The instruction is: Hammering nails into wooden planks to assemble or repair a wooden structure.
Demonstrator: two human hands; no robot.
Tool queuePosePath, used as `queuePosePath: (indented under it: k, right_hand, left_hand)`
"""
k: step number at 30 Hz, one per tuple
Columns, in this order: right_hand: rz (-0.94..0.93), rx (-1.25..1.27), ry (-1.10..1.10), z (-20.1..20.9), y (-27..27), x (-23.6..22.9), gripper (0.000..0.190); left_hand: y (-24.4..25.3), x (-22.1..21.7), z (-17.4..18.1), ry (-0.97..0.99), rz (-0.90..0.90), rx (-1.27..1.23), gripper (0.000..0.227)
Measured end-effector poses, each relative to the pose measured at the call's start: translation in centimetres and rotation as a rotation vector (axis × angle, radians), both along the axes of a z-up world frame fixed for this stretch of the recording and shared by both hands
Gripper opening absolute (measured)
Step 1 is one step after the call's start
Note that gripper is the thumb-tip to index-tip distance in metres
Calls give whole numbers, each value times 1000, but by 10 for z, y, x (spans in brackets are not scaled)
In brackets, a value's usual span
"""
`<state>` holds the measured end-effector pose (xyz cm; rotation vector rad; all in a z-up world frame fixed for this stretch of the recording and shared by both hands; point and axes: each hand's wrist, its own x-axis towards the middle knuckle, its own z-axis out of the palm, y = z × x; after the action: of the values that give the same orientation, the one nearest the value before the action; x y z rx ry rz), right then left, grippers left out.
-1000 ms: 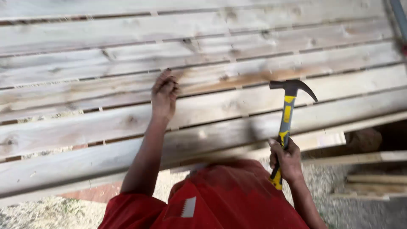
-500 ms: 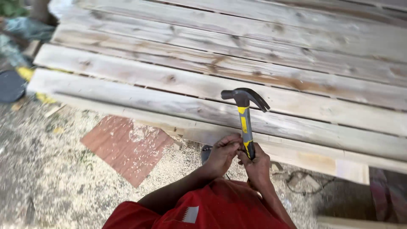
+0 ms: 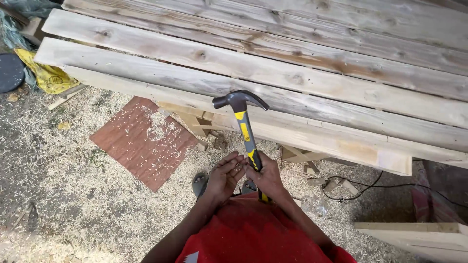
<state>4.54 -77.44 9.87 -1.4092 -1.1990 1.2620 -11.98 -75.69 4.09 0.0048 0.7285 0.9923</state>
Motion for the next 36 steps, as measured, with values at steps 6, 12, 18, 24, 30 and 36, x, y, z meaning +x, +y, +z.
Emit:
queuePosePath:
  k: [6,12,18,24,30,36]
  right_hand:
    - [102,155,-198,2,18,-73,18]
    - [130,166,-205,-27,60,-226,22]
    - [274,100,-209,-9,80,-425,34]
    - [505,121,33,11,102,-562,18]
    - [565,17,-105,26,168,-667,24]
    - [462,505,-188,-5,267,-779,27]
  left_hand:
    - [-5,-72,-22,2,-9,15,36]
    - [8,-227,-9,70,-39,89,41]
    - [10,-432,24,772,-49,360,25]
    - [3,-568,33,983,-14,509,7]
    - [45,-646,18,666,211,387,13]
    - [123,-785,-37,537,433,125,27]
